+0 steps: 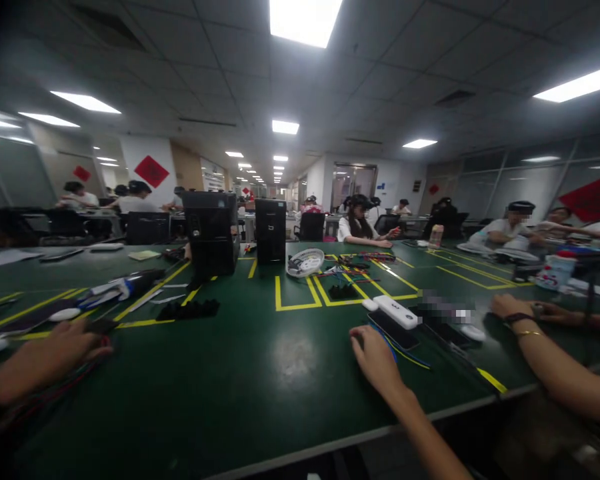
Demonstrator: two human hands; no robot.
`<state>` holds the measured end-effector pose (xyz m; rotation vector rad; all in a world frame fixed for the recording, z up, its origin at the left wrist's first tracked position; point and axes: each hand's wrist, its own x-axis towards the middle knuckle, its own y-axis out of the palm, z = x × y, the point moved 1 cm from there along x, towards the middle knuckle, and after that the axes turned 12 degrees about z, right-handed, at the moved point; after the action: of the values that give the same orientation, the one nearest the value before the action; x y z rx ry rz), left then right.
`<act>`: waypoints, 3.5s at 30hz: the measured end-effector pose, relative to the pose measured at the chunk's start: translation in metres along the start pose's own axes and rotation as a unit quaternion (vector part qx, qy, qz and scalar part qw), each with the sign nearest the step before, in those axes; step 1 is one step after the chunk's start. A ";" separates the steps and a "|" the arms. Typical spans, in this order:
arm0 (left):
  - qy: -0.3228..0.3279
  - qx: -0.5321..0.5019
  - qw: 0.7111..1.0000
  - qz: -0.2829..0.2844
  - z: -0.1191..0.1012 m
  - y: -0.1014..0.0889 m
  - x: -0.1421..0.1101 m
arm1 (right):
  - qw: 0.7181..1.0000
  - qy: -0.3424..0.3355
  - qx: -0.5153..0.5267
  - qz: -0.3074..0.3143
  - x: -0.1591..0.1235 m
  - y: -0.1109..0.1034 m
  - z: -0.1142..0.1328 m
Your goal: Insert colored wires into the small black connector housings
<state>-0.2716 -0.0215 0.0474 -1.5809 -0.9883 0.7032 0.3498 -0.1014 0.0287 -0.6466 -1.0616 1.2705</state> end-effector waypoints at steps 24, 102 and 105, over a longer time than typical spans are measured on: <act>0.036 -0.221 0.975 -0.003 -0.378 0.167 0.420 | 0.954 0.094 -0.283 -0.039 0.040 0.014 -0.091; 0.001 -0.590 0.762 -0.266 -0.216 0.094 0.158 | 0.956 -0.287 -0.016 -0.052 0.097 0.139 0.148; -0.005 -0.583 0.769 -0.262 -0.214 0.093 0.156 | 0.958 -0.284 -0.012 -0.036 0.097 0.141 0.148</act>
<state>0.0060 0.0075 0.0161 -2.1168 -1.9759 -0.4531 0.1510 -0.0002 -0.0075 -0.2512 -1.5565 1.4176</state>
